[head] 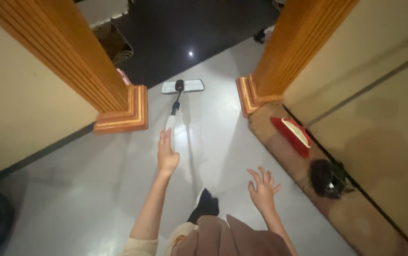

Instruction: The person cleans the floor by hand using a flat mop, moving the mop head across different areas of the tiled floor between wooden pillars and furniture.

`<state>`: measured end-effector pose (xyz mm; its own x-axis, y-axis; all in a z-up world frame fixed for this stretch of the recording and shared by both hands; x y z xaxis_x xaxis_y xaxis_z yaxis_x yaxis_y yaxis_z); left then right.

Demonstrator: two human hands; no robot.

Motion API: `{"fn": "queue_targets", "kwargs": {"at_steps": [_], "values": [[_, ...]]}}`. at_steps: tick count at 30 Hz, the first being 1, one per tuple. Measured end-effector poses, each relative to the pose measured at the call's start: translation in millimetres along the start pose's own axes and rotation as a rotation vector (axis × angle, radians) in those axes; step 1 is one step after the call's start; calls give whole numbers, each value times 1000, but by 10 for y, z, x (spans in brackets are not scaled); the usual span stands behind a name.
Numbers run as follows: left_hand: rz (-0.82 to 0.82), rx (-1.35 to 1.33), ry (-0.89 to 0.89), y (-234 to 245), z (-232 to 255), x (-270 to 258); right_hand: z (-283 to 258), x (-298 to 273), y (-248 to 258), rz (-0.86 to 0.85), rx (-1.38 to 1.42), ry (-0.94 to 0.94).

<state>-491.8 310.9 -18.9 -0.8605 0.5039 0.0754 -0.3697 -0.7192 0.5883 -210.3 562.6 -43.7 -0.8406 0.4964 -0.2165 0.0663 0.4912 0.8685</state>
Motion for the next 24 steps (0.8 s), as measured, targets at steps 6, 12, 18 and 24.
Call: {"fn": "queue_targets", "kwargs": {"at_steps": [6,12,18,24], "values": [[-17,29,78,-153,-32,605,-183,799,292,43,7,113],[65,27,-53,-503,-83,850,-135,1089,261,1,7,120],[119,53,-69,-1070,180,834,319,951,287,-110,24,162],[115,-5,38,-1848,615,309,1075,794,611,-181,-92,139]]}}
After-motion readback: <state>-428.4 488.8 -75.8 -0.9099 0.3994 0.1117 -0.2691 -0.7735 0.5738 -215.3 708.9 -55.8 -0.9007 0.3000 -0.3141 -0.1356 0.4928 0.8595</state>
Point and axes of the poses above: each hand's wrist, its own x-axis towards the middle knuckle, its own y-axis out of the back of the hand, z = x × y, the point moved 1 cm from there along x, towards the middle knuckle, and after that the axes turned 15 degrees about -z, right-handed, at the moved point
